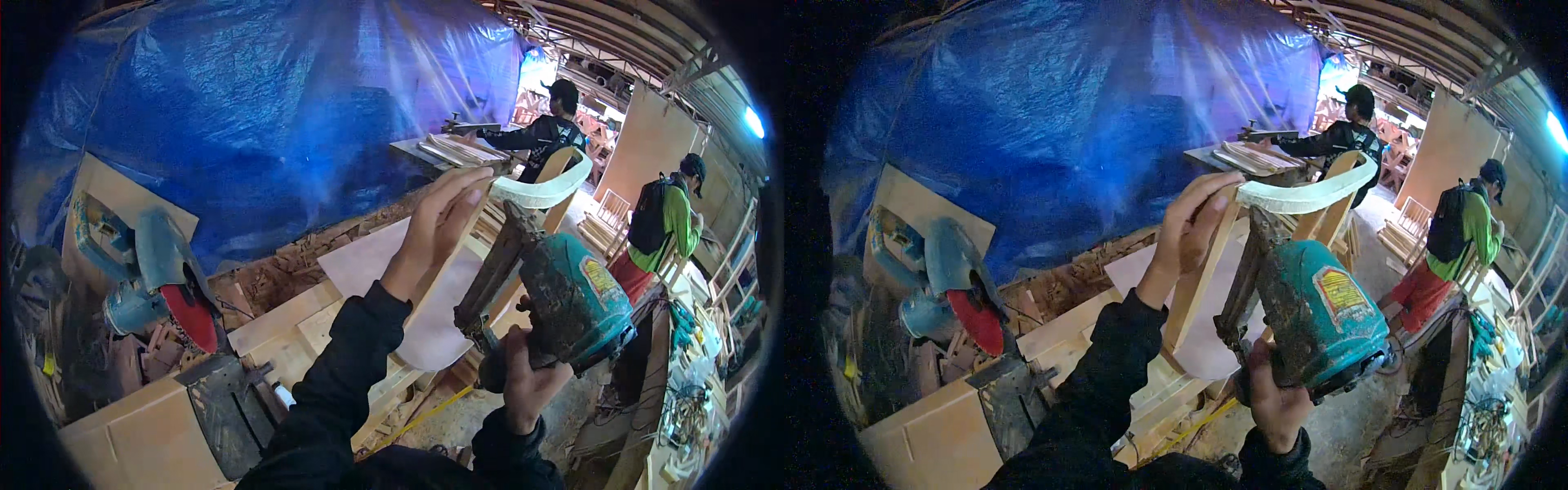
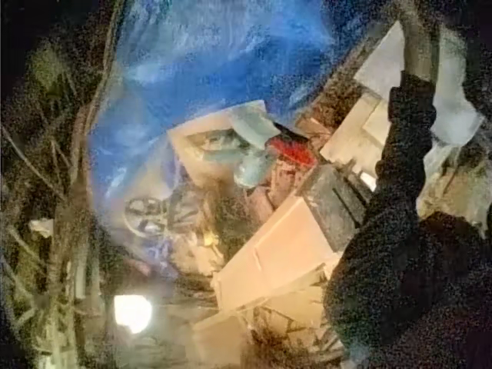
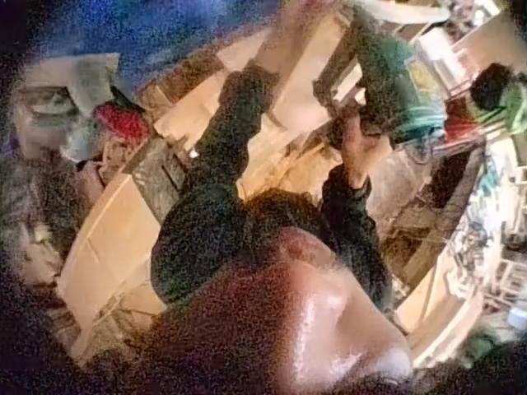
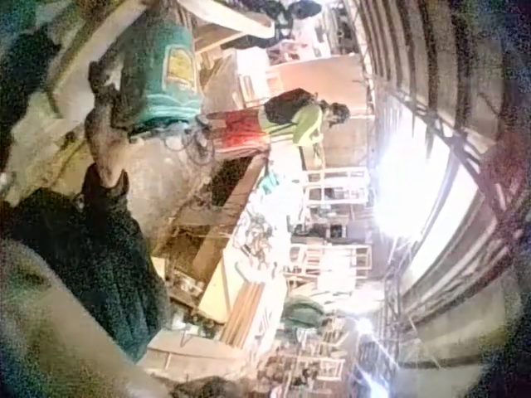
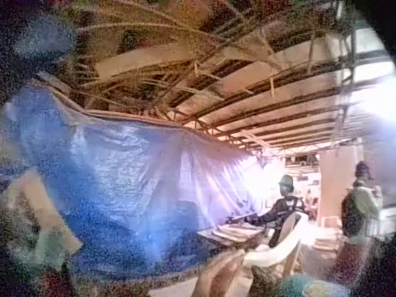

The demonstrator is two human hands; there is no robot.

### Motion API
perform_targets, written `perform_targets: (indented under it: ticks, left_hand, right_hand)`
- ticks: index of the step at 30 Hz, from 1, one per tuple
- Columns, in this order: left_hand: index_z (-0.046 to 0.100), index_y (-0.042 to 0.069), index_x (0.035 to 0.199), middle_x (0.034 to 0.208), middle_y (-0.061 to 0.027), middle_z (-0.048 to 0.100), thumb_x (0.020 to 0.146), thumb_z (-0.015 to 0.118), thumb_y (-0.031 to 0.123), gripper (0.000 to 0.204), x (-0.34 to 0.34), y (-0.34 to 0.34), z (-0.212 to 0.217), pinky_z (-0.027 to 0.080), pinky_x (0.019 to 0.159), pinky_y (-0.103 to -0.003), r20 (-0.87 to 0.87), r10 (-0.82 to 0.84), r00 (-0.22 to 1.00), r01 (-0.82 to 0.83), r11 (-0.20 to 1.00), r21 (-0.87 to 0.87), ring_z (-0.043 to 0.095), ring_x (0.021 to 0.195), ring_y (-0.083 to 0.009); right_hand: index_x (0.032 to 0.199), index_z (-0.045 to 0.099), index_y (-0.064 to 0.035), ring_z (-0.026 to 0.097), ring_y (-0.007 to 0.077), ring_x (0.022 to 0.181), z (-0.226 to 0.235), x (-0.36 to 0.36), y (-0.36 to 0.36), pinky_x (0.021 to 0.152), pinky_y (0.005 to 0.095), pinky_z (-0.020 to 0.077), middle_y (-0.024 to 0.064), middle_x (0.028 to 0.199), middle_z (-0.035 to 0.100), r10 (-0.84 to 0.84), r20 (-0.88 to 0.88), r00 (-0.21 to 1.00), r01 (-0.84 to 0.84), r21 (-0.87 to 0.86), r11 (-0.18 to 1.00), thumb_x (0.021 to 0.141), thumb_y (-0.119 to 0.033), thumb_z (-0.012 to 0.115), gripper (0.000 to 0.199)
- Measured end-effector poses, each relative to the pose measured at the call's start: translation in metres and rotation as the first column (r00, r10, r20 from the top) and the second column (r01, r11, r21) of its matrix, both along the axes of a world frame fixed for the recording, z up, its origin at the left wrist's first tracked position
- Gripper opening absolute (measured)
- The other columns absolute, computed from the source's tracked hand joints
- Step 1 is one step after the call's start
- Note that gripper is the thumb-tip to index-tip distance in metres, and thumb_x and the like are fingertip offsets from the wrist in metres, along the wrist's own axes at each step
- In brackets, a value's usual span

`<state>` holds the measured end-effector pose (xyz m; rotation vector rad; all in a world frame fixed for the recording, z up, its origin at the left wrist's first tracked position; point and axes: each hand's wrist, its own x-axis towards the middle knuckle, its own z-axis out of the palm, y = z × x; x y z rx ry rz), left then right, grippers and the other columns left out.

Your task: The person assembles a wooden chair by fastening components to the frame using a pneumatic nail gun. The person then reloads the nail gun with nails, applies glue from a bottle onto wooden parts, and fits the pieces together by hand.

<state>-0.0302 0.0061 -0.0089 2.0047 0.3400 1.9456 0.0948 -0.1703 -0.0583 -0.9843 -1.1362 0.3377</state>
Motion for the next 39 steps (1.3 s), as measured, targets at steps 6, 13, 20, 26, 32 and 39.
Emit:
perform_targets:
  ticks: [6, 13, 20, 26, 32, 39]
  left_hand:
    - [0.061, 0.0, 0.112, 0.109, -0.0132, 0.061, 0.092, 0.053, 0.02, 0.03, 0.002, 0.002, -0.001, 0.042, 0.089, -0.03, -0.003, -0.001, 1.0, 0.0, 1.0, -0.006, 0.057, 0.102, -0.0201]
    - [0.058, -0.002, 0.112, 0.101, -0.0122, 0.063, 0.088, 0.06, 0.021, 0.032, 0.003, 0.019, -0.035, 0.045, 0.084, -0.028, 0.153, -0.041, 0.987, 0.064, 0.987, -0.145, 0.058, 0.094, -0.016]
    - [0.053, -0.002, 0.103, 0.087, -0.0138, 0.062, 0.092, 0.054, 0.03, 0.035, 0.003, 0.009, -0.059, 0.047, 0.07, -0.032, 0.036, 0.084, 0.996, -0.063, 0.916, -0.395, 0.06, 0.08, -0.0194]
    - [0.052, -0.002, 0.1, 0.083, -0.0174, 0.06, 0.093, 0.05, 0.03, 0.032, 0.002, 0.007, -0.06, 0.046, 0.066, -0.034, 0.039, 0.158, 0.987, -0.137, 0.939, -0.317, 0.06, 0.074, -0.0262]
    - [0.052, -0.001, 0.1, 0.078, -0.0162, 0.059, 0.093, 0.051, 0.028, 0.029, 0.009, 0.014, -0.066, 0.046, 0.063, -0.034, 0.043, 0.116, 0.992, -0.097, 0.943, -0.317, 0.06, 0.07, -0.0251]
    - [0.052, -0.002, 0.099, 0.075, -0.0152, 0.059, 0.094, 0.049, 0.027, 0.029, 0.006, 0.013, -0.063, 0.045, 0.059, -0.034, 0.041, 0.195, 0.98, -0.179, 0.951, -0.253, 0.058, 0.064, -0.0226]
  right_hand:
    - [0.103, 0.06, 0.0015, 0.059, 0.0154, 0.088, 0.003, 0.001, -0.005, 0.08, 0.0287, 0.0454, 0.0079, 0.099, 0.063, 0.028, -0.063, 0.998, -0.038, -0.168, 0.985, 0.085, -0.006, 0.064, 0.02]
    - [0.101, 0.06, 0.0017, 0.06, 0.0153, 0.086, 0.001, 0.0, -0.001, 0.079, 0.0293, 0.046, 0.0082, 0.095, 0.064, -0.022, 0.104, 0.994, 0.037, -0.141, 0.989, 0.083, -0.004, 0.064, 0.019]
    - [0.106, 0.058, 0.0049, 0.057, 0.0092, 0.067, -0.003, -0.001, 0.007, 0.061, 0.0241, 0.0471, 0.0091, 0.101, 0.063, -0.118, 0.15, 0.982, 0.113, 0.041, 0.993, 0.08, 0.003, 0.059, 0.026]
    - [0.106, 0.057, 0.0052, 0.057, 0.01, 0.066, 0.002, -0.002, 0.006, 0.059, 0.024, 0.047, 0.0099, 0.102, 0.063, -0.11, 0.129, 0.986, 0.107, 0.026, 0.994, 0.08, 0.002, 0.059, 0.027]
    - [0.106, 0.057, 0.0053, 0.057, 0.0103, 0.065, 0.01, -0.004, 0.001, 0.058, 0.0239, 0.047, 0.0103, 0.101, 0.063, -0.099, 0.085, 0.991, 0.103, -0.036, 0.994, 0.08, 0.003, 0.059, 0.026]
    - [0.109, 0.054, 0.0053, 0.058, 0.0112, 0.065, 0.002, 0.011, 0.005, 0.057, 0.0233, 0.0473, 0.0133, 0.102, 0.063, -0.046, 0.064, 0.997, 0.045, 0.003, 0.999, 0.08, 0.004, 0.059, 0.03]
